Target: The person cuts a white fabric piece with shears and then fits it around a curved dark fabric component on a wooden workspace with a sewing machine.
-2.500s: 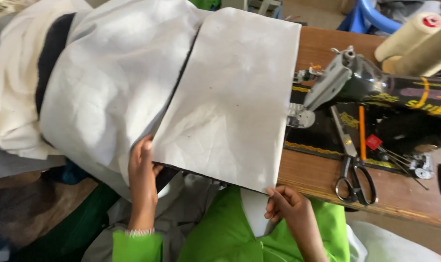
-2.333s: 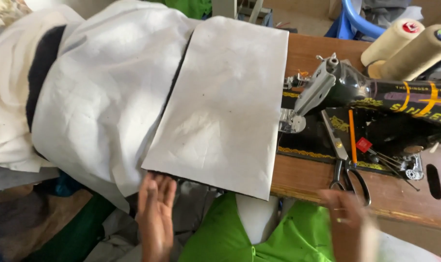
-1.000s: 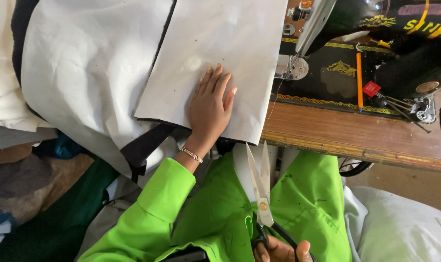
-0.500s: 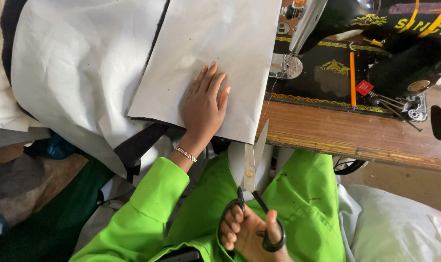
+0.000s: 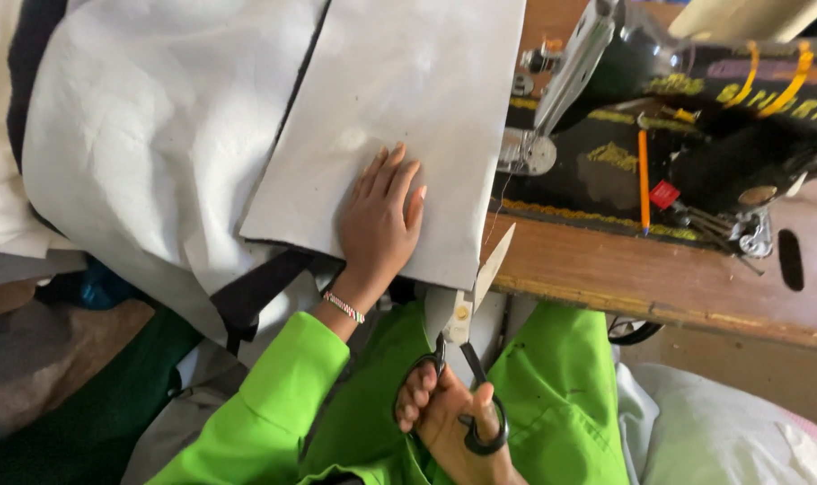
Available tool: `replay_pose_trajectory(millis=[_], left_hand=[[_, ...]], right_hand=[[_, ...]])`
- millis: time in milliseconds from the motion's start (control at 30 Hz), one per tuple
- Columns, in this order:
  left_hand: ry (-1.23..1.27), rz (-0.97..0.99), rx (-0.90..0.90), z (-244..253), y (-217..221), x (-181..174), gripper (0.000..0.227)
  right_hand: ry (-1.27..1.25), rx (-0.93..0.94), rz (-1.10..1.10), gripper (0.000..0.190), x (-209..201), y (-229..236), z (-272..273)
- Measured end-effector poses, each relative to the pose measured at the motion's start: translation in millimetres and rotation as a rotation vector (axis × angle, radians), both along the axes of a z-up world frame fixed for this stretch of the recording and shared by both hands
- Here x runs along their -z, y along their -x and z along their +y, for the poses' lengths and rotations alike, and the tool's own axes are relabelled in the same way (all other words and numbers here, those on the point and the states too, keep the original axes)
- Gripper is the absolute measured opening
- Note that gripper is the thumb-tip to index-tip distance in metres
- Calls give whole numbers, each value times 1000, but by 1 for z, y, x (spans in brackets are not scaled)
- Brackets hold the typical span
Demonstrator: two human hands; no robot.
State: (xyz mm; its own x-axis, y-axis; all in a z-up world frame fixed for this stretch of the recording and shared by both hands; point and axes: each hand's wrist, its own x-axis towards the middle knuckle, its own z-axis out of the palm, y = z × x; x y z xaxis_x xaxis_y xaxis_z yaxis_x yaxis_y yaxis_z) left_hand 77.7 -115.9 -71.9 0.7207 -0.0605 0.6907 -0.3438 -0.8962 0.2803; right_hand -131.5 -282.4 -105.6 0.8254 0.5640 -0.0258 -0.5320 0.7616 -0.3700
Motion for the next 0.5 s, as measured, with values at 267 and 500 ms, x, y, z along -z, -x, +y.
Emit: replay_pose_trajectory(millis=[267,500], left_hand=[[5,30,14,0,-2,-5,30],[-88,114,-16,2,-4,-1,43]], right_hand=[[-63,68,90,42,66,-7,-24],[92,74,116,56,-31,-60,-7]])
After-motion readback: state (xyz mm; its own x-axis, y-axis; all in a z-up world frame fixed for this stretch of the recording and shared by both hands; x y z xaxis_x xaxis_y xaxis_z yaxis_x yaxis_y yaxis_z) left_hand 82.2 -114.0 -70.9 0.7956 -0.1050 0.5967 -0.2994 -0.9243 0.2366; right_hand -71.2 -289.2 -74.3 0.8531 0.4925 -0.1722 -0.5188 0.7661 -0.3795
